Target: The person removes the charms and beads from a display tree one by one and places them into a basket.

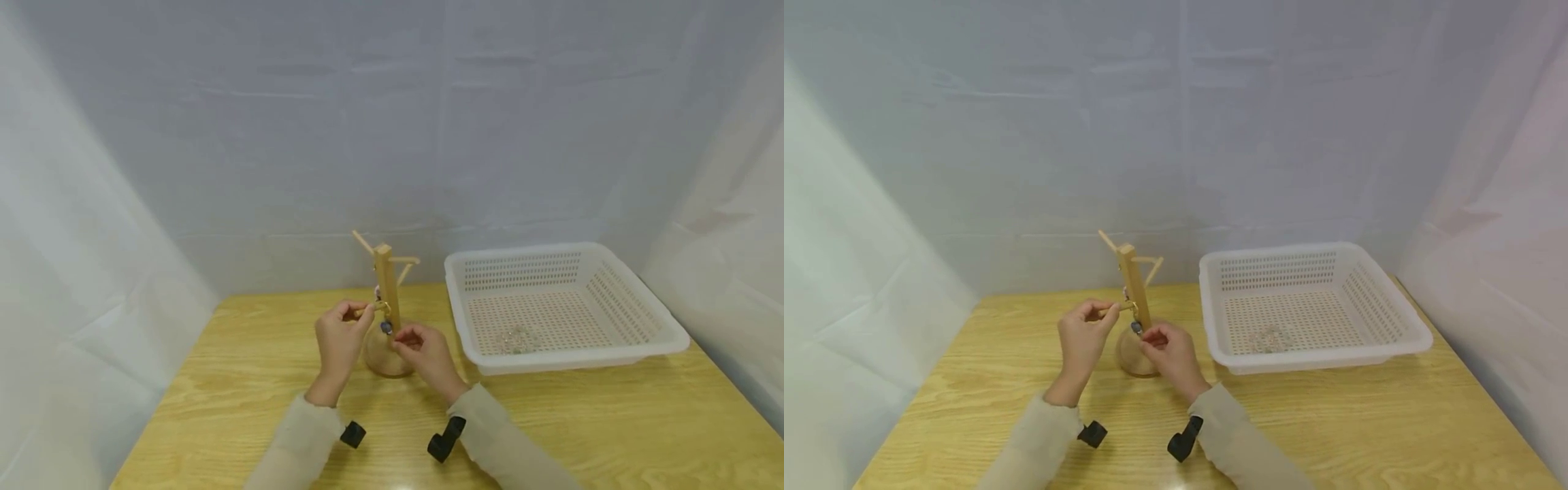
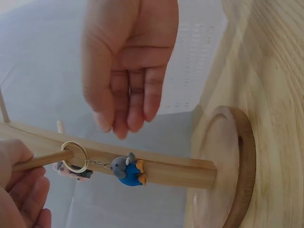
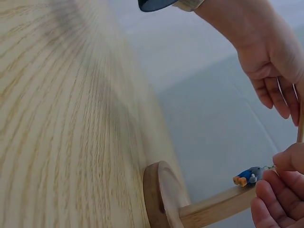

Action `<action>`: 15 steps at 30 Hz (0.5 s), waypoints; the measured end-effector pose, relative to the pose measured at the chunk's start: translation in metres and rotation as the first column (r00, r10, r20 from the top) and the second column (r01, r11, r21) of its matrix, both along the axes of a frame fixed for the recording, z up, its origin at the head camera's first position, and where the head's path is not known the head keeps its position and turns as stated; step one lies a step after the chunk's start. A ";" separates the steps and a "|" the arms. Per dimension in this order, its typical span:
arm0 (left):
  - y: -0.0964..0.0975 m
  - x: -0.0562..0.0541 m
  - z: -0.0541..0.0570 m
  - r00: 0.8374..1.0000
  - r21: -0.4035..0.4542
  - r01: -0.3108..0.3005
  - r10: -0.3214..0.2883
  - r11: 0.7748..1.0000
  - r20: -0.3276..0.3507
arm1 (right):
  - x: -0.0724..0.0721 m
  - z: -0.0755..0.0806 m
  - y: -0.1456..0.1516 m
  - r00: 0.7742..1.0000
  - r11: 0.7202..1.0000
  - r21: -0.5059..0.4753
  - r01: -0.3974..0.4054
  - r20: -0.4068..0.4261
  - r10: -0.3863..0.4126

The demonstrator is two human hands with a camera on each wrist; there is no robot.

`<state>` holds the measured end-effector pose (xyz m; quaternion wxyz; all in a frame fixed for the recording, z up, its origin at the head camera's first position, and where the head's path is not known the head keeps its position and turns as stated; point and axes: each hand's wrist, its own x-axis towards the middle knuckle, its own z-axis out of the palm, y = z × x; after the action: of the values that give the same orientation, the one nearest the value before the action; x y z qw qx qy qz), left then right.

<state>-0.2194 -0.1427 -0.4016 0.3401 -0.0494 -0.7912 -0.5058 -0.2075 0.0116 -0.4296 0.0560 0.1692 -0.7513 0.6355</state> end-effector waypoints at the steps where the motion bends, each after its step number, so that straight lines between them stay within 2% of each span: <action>1: 0.000 0.000 0.001 1.000 -0.005 0.011 -0.011 1.000 0.017 | 0.002 0.003 0.000 1.000 1.000 0.000 0.001 0.003 -0.001; 3: -0.002 0.001 0.002 0.997 -0.013 0.037 -0.036 0.999 0.064 | 0.006 0.010 0.001 1.000 1.000 -0.001 0.002 0.009 -0.002; 7: -0.011 0.002 0.007 0.988 -0.029 0.062 -0.057 0.998 0.142 | 0.007 0.012 0.000 1.000 1.000 -0.008 0.005 0.022 -0.005; 9: -0.017 0.001 0.010 0.988 -0.031 0.064 -0.059 0.997 0.142 | 0.006 0.011 -0.001 1.000 1.000 -0.013 0.006 0.022 -0.006; 12: -0.028 -0.004 0.019 0.992 -0.038 0.072 -0.068 0.997 0.105 | 0.004 0.009 -0.003 1.000 1.000 -0.018 0.013 0.027 -0.012; 15: -0.038 -0.013 0.033 0.990 -0.022 0.121 -0.119 0.992 0.078 | 0.002 0.008 -0.004 0.999 0.999 -0.023 0.028 0.028 -0.028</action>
<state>-0.2325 -0.1809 -0.3683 0.2777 -0.0821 -0.8061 -0.5161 -0.2053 0.0075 -0.4213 0.0566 0.1492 -0.7467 0.6458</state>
